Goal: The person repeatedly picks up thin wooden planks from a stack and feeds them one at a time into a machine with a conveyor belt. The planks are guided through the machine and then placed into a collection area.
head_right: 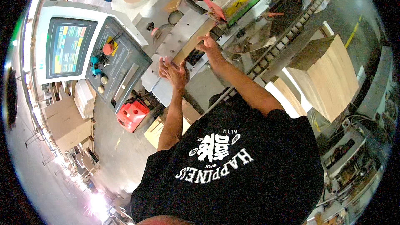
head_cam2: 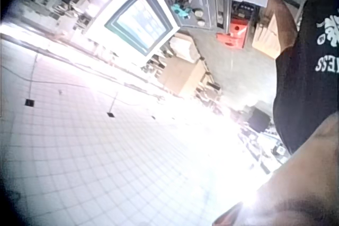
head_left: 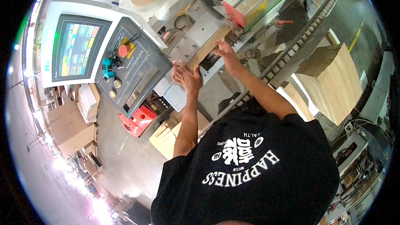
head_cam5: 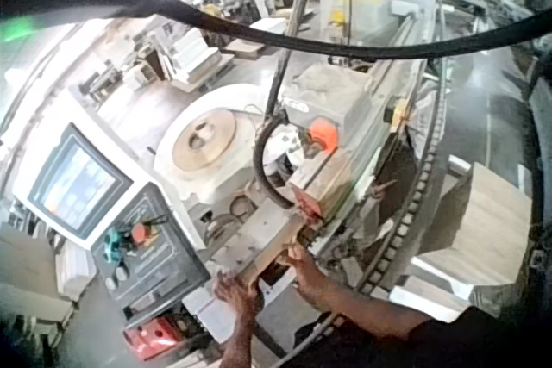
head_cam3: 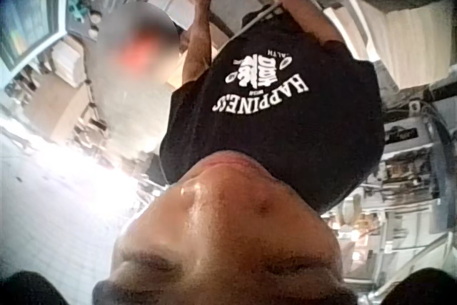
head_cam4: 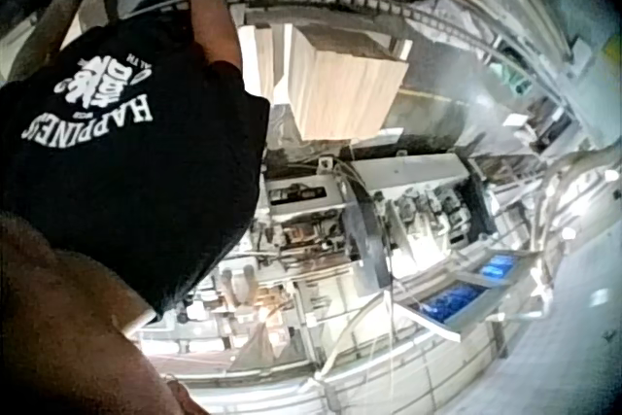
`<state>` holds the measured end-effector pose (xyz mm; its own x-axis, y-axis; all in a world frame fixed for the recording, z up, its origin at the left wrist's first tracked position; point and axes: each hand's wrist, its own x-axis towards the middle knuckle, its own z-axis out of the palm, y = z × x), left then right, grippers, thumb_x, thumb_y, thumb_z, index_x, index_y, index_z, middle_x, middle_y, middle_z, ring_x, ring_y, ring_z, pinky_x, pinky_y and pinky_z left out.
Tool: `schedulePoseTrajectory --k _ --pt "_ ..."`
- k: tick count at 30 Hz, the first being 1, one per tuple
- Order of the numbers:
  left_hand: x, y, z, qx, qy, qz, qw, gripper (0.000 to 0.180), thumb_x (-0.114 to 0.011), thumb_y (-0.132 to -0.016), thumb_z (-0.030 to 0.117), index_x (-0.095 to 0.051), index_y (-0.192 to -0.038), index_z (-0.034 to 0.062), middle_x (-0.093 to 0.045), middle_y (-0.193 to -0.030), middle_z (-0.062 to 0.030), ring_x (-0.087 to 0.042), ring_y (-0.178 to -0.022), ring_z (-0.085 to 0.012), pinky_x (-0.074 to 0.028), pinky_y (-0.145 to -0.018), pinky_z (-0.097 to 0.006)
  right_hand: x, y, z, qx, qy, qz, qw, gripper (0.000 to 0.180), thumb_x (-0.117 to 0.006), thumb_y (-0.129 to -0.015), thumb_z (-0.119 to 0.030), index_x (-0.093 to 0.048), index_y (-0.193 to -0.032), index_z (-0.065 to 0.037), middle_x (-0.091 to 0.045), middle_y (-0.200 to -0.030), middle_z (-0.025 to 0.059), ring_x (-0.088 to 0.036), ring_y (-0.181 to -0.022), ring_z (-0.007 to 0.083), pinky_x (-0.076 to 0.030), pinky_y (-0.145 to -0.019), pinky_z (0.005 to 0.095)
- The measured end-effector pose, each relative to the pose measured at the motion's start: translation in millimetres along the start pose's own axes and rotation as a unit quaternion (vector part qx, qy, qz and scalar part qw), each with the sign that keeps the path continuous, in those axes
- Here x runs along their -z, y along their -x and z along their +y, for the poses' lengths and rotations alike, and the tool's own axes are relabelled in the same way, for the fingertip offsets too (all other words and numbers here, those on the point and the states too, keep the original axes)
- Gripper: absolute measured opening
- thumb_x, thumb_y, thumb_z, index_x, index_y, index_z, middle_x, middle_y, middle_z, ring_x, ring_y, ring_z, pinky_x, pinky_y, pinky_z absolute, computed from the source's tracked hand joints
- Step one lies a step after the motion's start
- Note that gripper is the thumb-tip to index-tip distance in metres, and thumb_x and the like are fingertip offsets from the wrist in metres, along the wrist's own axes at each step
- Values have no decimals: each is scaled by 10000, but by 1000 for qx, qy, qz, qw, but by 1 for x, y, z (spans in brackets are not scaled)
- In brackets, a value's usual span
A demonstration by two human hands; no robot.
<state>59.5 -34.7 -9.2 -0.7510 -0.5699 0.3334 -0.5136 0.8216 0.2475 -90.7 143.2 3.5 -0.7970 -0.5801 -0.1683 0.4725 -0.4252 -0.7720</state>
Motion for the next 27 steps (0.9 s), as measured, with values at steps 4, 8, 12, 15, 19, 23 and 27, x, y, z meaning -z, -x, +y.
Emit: schedulePoseTrajectory --k 4,8,12,15,19,23,27 --pt "-3 -15 37 9 5 -11 1000 904 -813 -894 484 -393 -1594 93 -265 -1722 -164 -279 -1544 -393 -141 -1250 -608 24 -12 -12 18 -10 21 1000 610 -860 -852 -313 -614 -1370 -104 10 -1781 263 -66 -1669 324 -132 -1329 440" --pt "-12 -24 59 -12 5 -7 1000 929 -800 -907 471 -358 -1608 51 -280 -1727 -168 -256 -1579 -366 -147 -1259 -580 32 -3 -38 -17 25 48 998 510 -826 -905 -203 -609 -1345 -60 -454 -1632 222 -423 -1545 321 -355 -1257 431" --pt "-24 -36 85 -25 6 -13 1000 958 -787 -914 499 -339 -1612 19 -285 -1733 -171 -252 -1595 -351 -139 -1267 -573 52 27 -58 -32 92 -14 995 366 -749 -967 -91 -612 -1301 -30 -718 -1281 100 -688 -1239 234 -549 -1061 368" --pt "-45 -50 94 -47 -11 13 999 1008 -737 -897 680 -390 -1586 31 -290 -1712 -189 -269 -1557 -407 -165 -1245 -624 82 71 -88 -33 289 -1 957 353 -745 -972 -99 -621 -1299 -49 -713 -1274 69 -682 -1230 227 -556 -1042 376" --pt "-52 -73 94 -86 -20 11 996 1064 -763 -772 813 -536 -1496 67 -386 -1655 -171 -332 -1522 -410 -221 -1212 -654 110 165 -154 -41 698 37 714 403 -731 -954 -230 -666 -1329 -95 -713 -1312 140 -677 -1226 339 -527 -1066 468" --pt "-39 -74 83 -102 -10 11 995 762 -751 -903 668 -619 -1401 106 -440 -1603 -144 -377 -1488 -374 -220 -1186 -627 142 247 -178 -210 801 61 557 547 -775 -871 -251 -607 -1360 -74 -713 -1220 202 -693 -1171 363 -571 -991 536" --pt "-20 -41 80 -106 38 40 993 623 -740 -952 574 -626 -1385 140 -461 -1585 -133 -398 -1470 -359 -231 -1170 -604 216 319 -131 -145 884 143 422 642 -821 -843 -233 -570 -1390 -8 -727 -1191 206 -690 -1202 337 -586 -979 522"
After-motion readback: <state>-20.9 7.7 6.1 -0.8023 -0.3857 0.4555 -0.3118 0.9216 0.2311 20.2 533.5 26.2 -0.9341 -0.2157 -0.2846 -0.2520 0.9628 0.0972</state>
